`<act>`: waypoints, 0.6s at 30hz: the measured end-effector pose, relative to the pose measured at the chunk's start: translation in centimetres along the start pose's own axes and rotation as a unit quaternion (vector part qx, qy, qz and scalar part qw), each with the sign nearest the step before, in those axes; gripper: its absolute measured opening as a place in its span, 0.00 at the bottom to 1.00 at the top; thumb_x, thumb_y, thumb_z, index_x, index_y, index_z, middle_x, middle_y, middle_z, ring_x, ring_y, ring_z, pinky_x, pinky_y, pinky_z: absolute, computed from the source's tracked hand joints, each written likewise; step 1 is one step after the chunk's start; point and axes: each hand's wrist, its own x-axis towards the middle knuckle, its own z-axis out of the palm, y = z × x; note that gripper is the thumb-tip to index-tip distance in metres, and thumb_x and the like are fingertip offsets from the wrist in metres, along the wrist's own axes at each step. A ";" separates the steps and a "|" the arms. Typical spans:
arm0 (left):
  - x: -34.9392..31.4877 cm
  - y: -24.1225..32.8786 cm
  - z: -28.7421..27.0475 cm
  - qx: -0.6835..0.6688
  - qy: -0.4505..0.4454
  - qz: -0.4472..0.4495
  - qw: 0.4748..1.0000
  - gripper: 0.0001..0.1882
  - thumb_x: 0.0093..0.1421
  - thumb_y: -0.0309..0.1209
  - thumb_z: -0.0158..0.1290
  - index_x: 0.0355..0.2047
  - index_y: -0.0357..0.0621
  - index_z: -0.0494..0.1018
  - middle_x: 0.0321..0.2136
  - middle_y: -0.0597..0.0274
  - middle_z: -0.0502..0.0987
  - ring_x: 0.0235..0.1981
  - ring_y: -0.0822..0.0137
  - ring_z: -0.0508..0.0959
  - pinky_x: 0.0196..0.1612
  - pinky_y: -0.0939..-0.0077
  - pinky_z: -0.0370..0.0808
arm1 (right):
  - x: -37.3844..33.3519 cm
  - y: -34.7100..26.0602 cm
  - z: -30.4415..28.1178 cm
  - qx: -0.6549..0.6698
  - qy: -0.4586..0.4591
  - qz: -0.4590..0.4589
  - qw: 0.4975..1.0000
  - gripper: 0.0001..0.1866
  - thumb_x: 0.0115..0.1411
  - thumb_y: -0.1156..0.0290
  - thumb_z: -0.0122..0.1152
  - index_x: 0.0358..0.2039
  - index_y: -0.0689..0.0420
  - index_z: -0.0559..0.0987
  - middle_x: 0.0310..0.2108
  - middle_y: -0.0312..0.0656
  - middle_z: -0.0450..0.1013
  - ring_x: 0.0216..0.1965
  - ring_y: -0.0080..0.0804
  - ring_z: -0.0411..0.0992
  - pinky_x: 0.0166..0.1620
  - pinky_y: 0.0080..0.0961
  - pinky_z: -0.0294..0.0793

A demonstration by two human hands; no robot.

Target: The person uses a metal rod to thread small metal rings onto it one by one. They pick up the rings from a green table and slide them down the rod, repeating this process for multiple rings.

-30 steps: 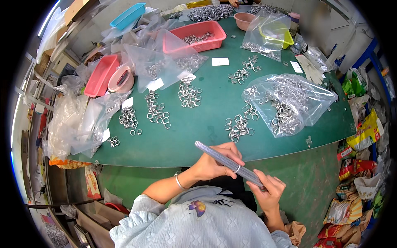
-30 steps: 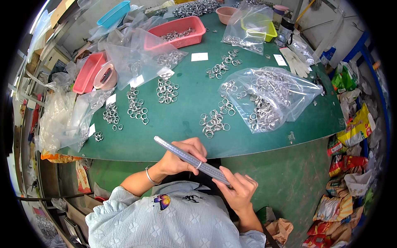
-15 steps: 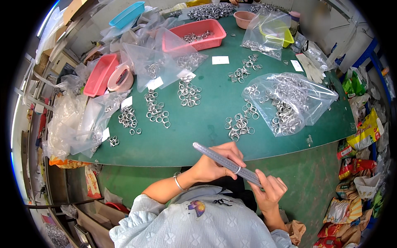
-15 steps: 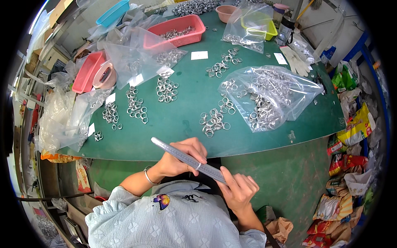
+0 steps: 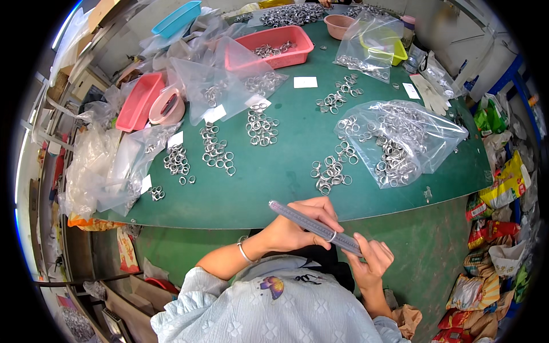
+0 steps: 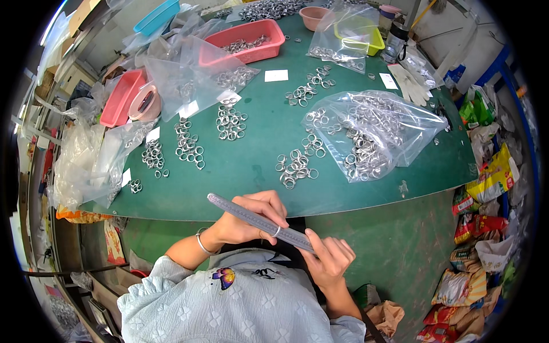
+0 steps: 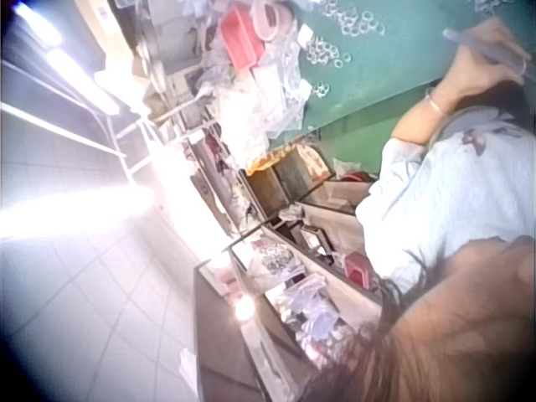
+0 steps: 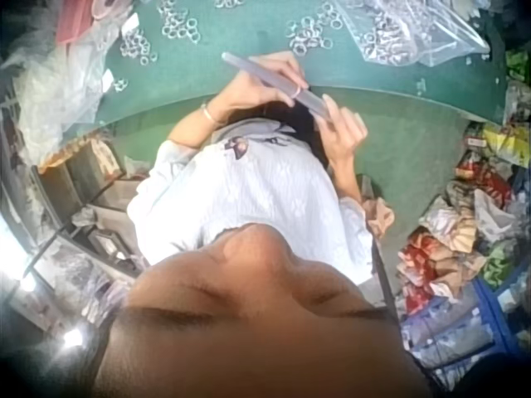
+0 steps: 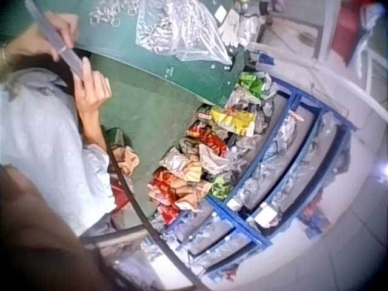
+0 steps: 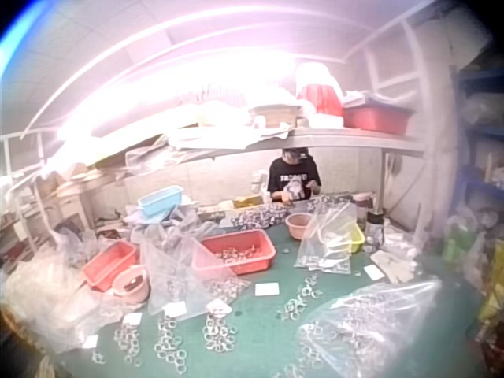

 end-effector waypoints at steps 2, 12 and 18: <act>0.0 -0.4 0.0 -0.033 0.005 -0.012 0.999 0.15 0.42 0.29 0.67 0.29 0.35 0.77 0.28 0.59 0.73 0.32 0.65 0.74 0.36 0.73 0.71 | 0.3 -0.1 -0.2 -0.016 -0.005 -0.004 1.000 0.19 0.38 0.70 0.72 0.35 0.54 0.81 0.12 0.34 0.59 0.12 0.29 0.58 0.18 0.25 0.53; -0.7 -4.9 0.1 -0.376 0.026 -0.062 0.924 0.18 0.43 0.28 0.67 0.36 0.38 0.76 0.34 0.61 0.70 0.38 0.66 0.72 0.42 0.73 0.68 | 2.9 -3.0 -3.6 -0.033 -0.098 0.042 0.994 0.22 0.40 0.70 0.71 0.39 0.57 0.79 0.12 0.34 0.63 0.11 0.30 0.60 0.17 0.25 0.54; -0.8 -5.5 -0.2 -0.403 0.025 -0.073 0.912 0.19 0.45 0.31 0.67 0.36 0.39 0.76 0.32 0.63 0.68 0.39 0.66 0.70 0.42 0.72 0.67 | 3.0 -3.2 -3.5 -0.003 -0.108 0.043 0.993 0.22 0.42 0.71 0.70 0.40 0.60 0.78 0.12 0.34 0.63 0.11 0.29 0.60 0.17 0.25 0.54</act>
